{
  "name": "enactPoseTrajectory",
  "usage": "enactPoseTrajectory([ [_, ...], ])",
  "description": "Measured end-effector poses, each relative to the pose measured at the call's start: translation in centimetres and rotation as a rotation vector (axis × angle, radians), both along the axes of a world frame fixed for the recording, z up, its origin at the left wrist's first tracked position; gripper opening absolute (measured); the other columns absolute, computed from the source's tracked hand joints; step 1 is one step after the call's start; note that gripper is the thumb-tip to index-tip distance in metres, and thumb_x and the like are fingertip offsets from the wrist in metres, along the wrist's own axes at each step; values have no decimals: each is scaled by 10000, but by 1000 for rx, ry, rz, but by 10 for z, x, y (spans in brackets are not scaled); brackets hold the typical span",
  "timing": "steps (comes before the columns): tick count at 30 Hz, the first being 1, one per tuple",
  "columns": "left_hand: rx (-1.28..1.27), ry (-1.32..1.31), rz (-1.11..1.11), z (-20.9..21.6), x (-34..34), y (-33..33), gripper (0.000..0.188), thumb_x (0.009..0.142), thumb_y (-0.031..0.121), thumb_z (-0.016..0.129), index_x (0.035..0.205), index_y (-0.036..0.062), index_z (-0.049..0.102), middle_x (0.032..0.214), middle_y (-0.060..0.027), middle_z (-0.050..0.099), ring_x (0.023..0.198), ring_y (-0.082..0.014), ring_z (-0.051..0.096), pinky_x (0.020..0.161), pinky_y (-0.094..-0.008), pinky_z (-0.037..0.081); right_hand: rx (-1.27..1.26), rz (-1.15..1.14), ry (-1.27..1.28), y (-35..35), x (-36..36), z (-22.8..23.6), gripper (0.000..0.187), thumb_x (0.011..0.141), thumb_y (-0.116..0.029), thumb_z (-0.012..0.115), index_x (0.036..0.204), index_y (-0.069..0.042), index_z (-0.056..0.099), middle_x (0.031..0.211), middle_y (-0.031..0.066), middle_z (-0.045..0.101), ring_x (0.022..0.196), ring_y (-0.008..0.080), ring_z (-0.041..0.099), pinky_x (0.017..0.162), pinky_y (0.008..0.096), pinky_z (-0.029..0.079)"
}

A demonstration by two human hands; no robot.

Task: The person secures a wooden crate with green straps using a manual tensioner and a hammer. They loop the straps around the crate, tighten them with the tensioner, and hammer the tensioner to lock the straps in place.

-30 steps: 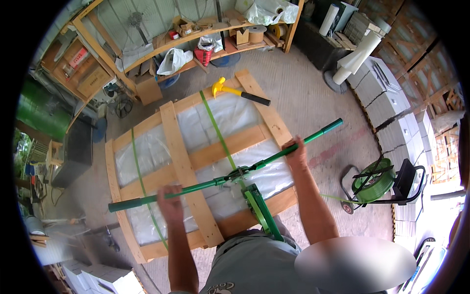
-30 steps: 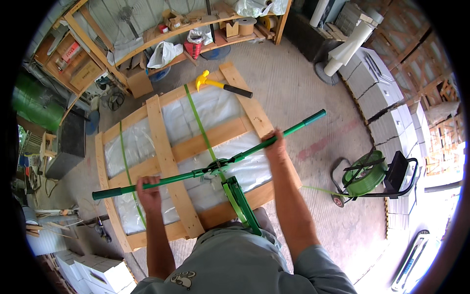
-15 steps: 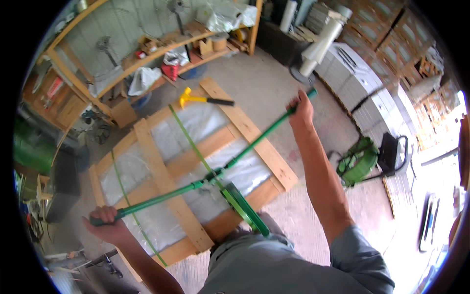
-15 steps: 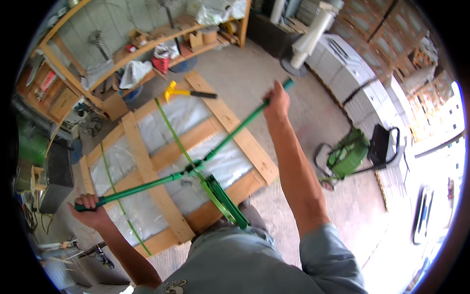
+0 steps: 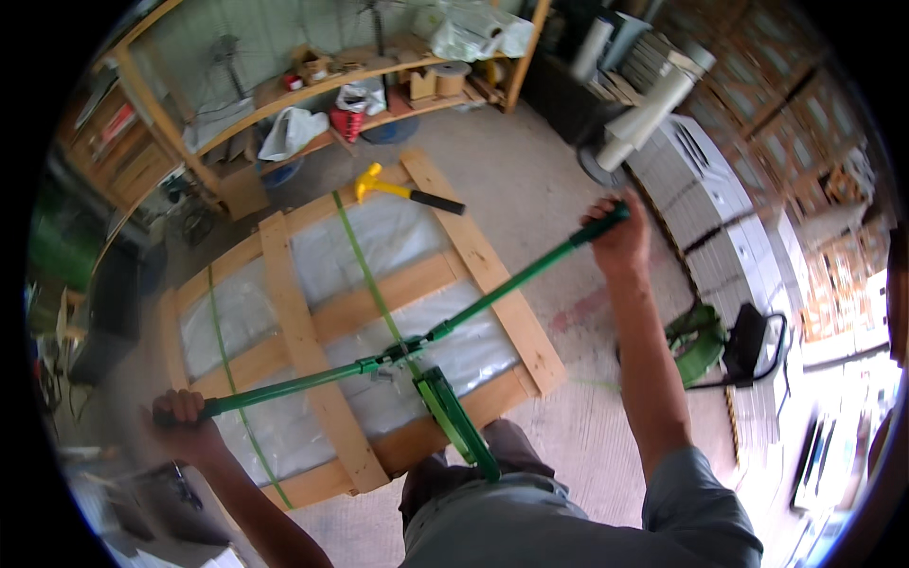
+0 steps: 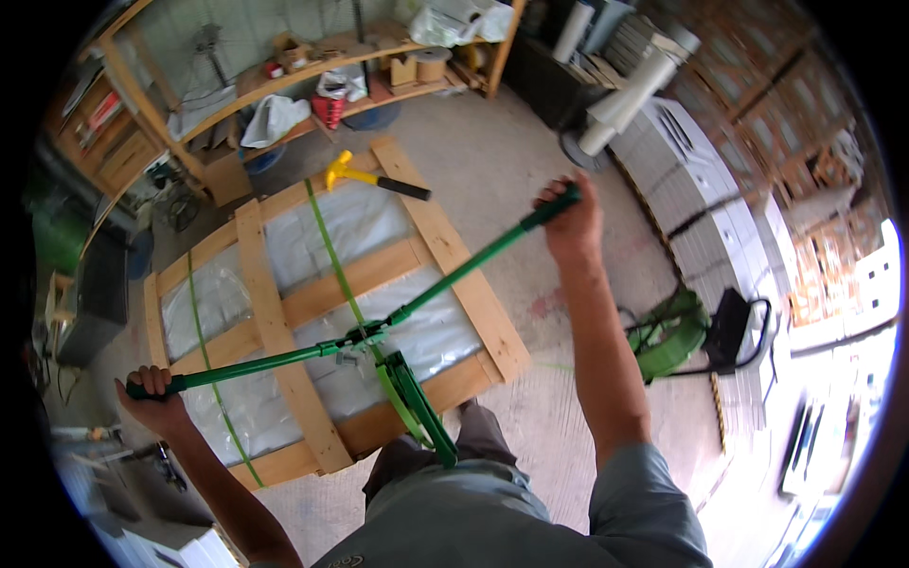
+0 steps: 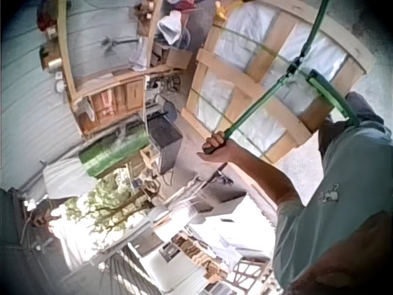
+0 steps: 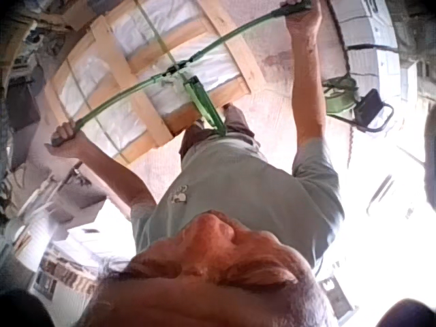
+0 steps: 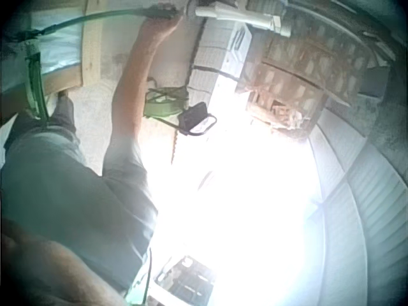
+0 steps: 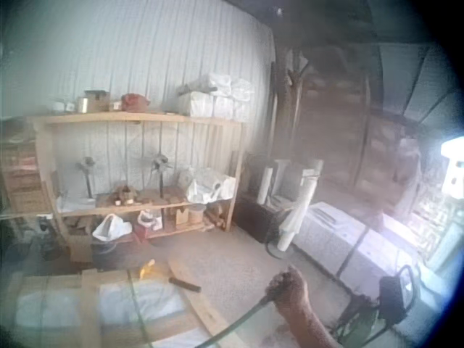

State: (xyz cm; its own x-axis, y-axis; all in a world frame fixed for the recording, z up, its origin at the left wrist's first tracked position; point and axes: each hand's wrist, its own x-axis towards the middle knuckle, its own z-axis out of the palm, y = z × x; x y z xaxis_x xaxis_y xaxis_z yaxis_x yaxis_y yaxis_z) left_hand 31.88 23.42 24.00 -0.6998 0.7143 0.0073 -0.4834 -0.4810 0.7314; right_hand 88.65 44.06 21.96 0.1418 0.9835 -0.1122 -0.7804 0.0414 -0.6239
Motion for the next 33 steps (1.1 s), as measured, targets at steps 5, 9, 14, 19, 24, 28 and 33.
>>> enactPoseTrajectory([
  [5,-55,23,146,4,3,9,401,949,370,356,639,116,383,522,6,261,444,-118,226,452,-279,235,224,381,35,30,28,16,392,962,-407,383,790,-77,506,579,-55,333,524,83,327,543,259,290],
  [9,-136,26,219,10,12,28,409,942,368,336,632,106,377,510,5,254,430,-127,218,431,-285,225,254,680,-78,49,44,6,404,968,-393,379,851,-53,563,489,-76,310,438,65,280,484,243,268],
  [14,-164,17,319,8,11,29,413,929,406,341,640,114,372,504,7,258,424,-129,225,431,-291,245,332,816,-236,59,46,6,347,947,-360,439,855,-49,563,495,-52,355,453,91,333,495,260,291],
  [19,-141,34,317,11,9,30,423,926,430,350,643,118,382,498,8,258,414,-132,233,416,-291,243,282,734,-265,54,44,0,315,956,-341,434,860,-61,542,499,-64,347,436,74,330,480,255,286],
  [24,-130,-5,344,16,17,35,438,923,454,359,654,112,407,498,0,275,418,-131,239,412,-289,230,236,699,-258,50,50,-2,289,945,-316,445,880,-65,570,499,-50,324,452,99,326,491,277,283],
  [28,-131,-48,390,12,18,34,464,920,481,314,650,113,402,498,1,279,421,-137,237,418,-297,228,251,690,-285,49,47,0,287,949,-315,440,881,-62,556,503,-47,326,444,91,305,484,279,292],
  [33,-100,-80,303,9,7,27,376,916,392,335,664,127,418,499,0,299,425,-149,295,452,-324,296,282,713,-321,45,46,11,309,921,-348,504,870,-48,551,522,-35,352,462,105,337,503,289,325],
])
